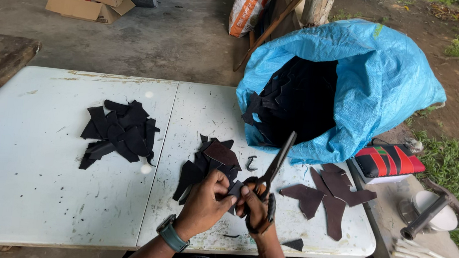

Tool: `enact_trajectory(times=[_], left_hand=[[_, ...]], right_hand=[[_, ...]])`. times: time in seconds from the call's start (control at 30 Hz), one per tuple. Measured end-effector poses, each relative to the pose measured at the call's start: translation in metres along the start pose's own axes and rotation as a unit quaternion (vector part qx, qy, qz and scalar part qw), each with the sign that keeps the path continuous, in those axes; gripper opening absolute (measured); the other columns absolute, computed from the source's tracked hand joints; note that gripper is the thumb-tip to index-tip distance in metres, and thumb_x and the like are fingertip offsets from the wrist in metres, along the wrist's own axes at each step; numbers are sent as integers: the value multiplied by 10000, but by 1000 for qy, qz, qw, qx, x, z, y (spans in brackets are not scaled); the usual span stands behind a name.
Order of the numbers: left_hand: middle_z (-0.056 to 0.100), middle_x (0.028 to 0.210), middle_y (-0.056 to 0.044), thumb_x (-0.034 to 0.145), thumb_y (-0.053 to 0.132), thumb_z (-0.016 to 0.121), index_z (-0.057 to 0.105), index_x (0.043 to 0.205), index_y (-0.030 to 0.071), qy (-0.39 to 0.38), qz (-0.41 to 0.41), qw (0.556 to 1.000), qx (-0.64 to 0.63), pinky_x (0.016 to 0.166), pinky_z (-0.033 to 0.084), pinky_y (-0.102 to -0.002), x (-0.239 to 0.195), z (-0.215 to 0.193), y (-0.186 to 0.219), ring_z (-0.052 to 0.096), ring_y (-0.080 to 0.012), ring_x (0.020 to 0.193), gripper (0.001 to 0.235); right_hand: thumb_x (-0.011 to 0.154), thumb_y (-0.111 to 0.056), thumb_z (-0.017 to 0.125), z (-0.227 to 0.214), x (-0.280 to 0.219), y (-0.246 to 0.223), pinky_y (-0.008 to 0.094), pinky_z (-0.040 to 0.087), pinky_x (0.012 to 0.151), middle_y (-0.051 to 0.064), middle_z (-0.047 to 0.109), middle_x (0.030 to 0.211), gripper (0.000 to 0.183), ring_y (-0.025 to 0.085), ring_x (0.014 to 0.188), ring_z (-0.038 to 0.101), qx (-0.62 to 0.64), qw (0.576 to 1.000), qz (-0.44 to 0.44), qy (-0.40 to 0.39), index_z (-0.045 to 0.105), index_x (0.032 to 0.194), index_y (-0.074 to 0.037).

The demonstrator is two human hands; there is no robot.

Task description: The person uses shears to cut black fabric pieces into smaller shapes on a white table. They repeatedly pick up fabric, cut along edges, and place the cut pieces into a blue sack.

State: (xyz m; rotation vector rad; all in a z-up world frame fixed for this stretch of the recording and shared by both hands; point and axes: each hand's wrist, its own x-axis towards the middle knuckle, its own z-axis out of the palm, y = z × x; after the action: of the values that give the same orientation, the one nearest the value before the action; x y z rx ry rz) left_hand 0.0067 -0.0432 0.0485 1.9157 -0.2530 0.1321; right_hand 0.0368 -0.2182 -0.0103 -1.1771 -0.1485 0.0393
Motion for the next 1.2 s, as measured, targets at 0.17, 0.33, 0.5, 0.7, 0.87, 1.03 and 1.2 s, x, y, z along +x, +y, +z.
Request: enact_trajectory(times=[0.17, 0.33, 0.5, 0.7, 0.87, 1.03, 1.2], left_hand=[[778, 1034, -79, 920, 150, 736, 697, 1054, 58, 42, 62, 996, -50, 753, 608, -292, 21, -26, 3, 706, -171, 854, 167], [753, 985, -59, 880, 82, 770, 725, 1067, 38, 70, 103, 984, -125, 779, 617, -273, 43, -49, 18, 722, -124, 889, 197], [719, 1015, -42, 874, 2, 744, 666, 1201, 34, 29, 99, 983, -153, 789, 633, -244, 46, -52, 35, 713, -95, 914, 338], [704, 1145, -57, 888, 5, 737, 639, 1269, 45, 71, 144, 982, -103, 826, 653, -248, 41, -48, 49, 734, -124, 991, 395], [696, 1186, -66, 878, 24, 749, 647, 1265, 71, 63, 119, 987, -89, 805, 633, -275, 38, -43, 46, 750, -148, 999, 403], [691, 1210, -76, 882, 23, 748, 644, 1273, 71, 58, 134, 985, -96, 820, 631, -278, 36, -42, 44, 743, -158, 1023, 407], [688, 1210, -74, 873, 17, 748, 642, 1267, 69, 59, 129, 986, -90, 810, 630, -271, 36, -45, 45, 740, -149, 1029, 412]], right_hand=[[932, -252, 659, -6, -4, -1, 301, 498, 504, 89, 636, 716, 255, 181, 550, 621, -21, 999, -18, -47, 632, 971, -1], [843, -199, 709, 9, -32, 10, 312, 525, 687, 48, 623, 826, 345, 157, 719, 606, -126, 985, 63, -103, 635, 1100, 18], [852, -223, 666, 14, -44, 0, 307, 468, 671, 18, 572, 785, 336, 138, 708, 526, -221, 965, 59, -130, 617, 1130, -39], [859, -267, 660, 29, -44, -18, 308, 503, 695, 21, 619, 795, 312, 139, 723, 577, -308, 944, 76, -93, 641, 1101, -69], [883, -334, 641, 32, -45, -24, 321, 513, 688, 46, 607, 759, 339, 158, 703, 587, -334, 936, 57, -95, 631, 1078, -56], [915, -371, 652, 29, -45, -11, 316, 513, 604, 35, 578, 719, 330, 139, 627, 577, -297, 948, 77, -79, 618, 921, -42], [908, -210, 705, 24, -44, 9, 283, 490, 469, 32, 567, 678, 200, 112, 497, 570, -236, 968, 73, -47, 636, 827, -40]])
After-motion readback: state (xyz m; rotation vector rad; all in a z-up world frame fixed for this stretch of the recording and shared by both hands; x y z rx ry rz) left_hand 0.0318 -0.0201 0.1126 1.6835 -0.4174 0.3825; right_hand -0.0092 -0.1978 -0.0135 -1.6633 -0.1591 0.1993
